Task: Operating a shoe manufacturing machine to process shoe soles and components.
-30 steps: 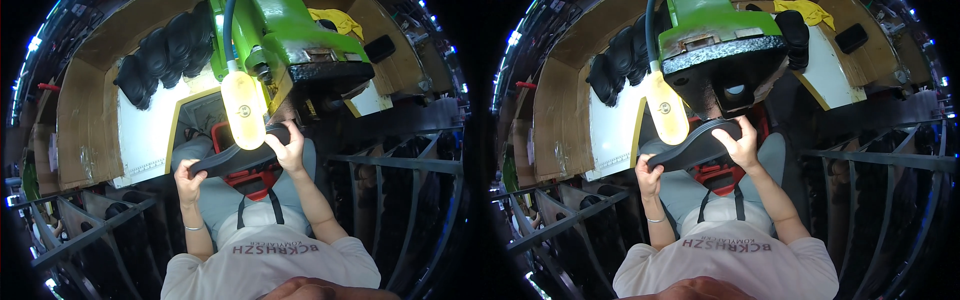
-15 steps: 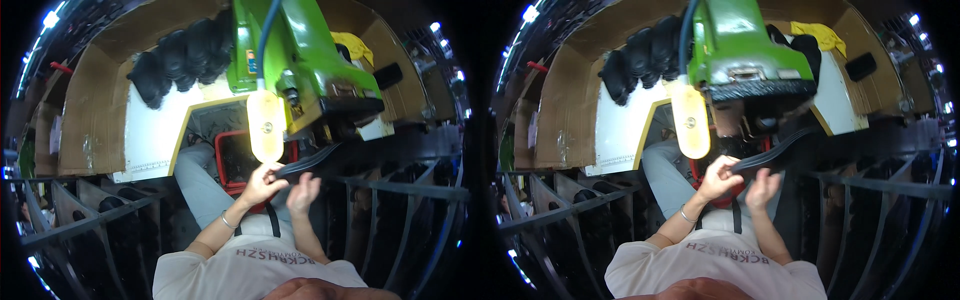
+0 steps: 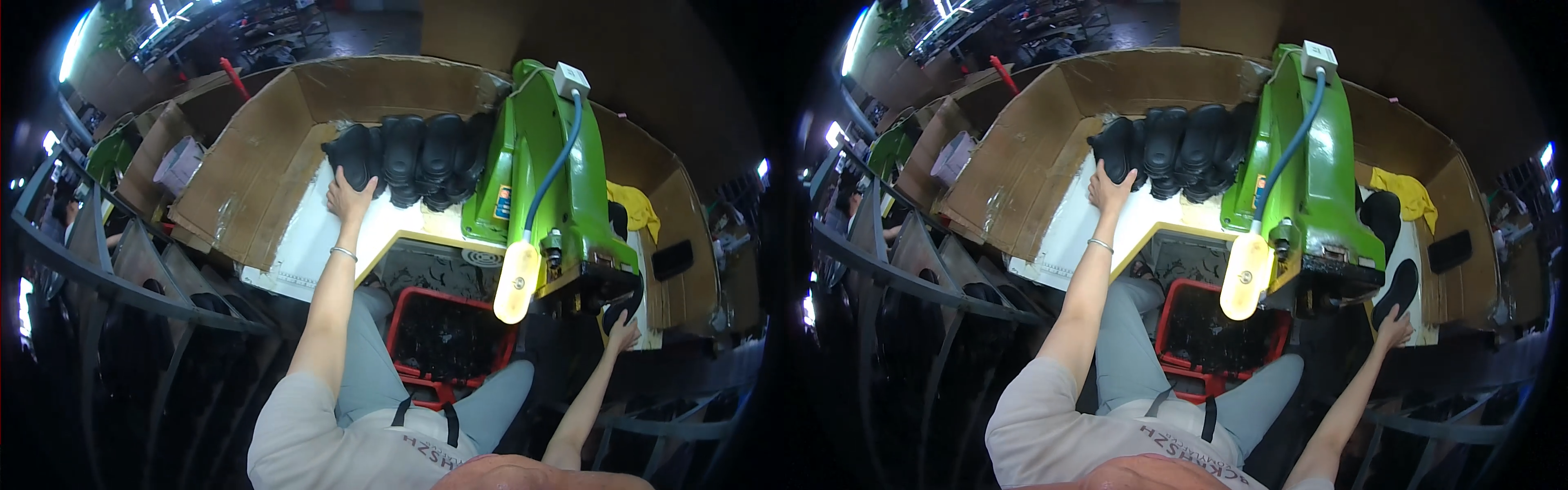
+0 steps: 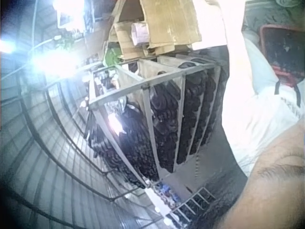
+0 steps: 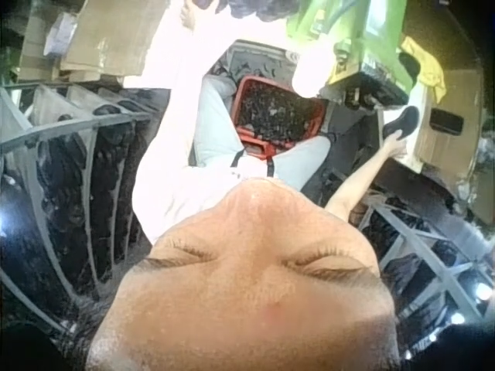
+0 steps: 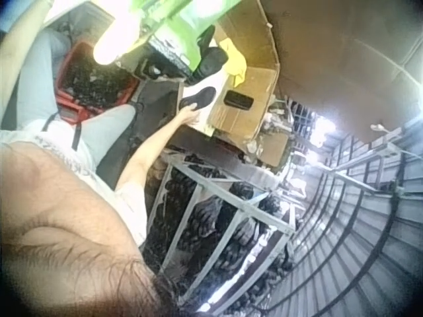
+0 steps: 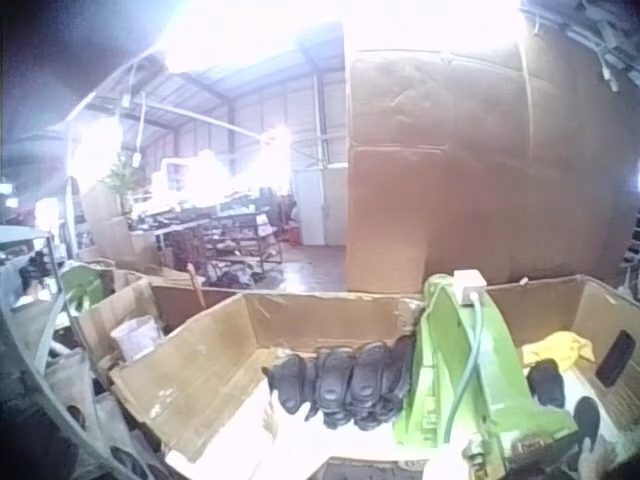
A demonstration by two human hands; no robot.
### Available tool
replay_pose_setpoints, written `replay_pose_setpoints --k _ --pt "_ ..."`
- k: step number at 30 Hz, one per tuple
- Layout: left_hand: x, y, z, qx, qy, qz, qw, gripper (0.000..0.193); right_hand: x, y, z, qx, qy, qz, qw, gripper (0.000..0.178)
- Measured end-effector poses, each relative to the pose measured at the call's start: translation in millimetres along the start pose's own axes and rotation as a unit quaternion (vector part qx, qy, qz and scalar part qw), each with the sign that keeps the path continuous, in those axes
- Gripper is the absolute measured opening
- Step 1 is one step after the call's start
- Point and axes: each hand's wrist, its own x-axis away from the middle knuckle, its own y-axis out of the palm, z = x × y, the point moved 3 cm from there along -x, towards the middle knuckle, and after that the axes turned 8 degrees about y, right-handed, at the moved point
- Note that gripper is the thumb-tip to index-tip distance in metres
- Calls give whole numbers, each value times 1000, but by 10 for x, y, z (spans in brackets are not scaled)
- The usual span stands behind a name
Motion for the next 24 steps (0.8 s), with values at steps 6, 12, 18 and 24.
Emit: replay_pose_setpoints --k 6,12,18,24 --pt "105 -447 -486 239 83 146 956 48 418 -139 359 -243 -49 71 966 41" --pt "1245 -1937 65 248 219 -103 938 42 2162 -855 -159 -517 10 -439 735 25" --pt "2025 -1692 637 447 354 -461 680 55 3009 -1271 -512 -558 205 -726 347 52" --pt "2909 -1075 1067 660 -100 -513 540 62 3027 -1442 145 -554 166 -674 459 47"
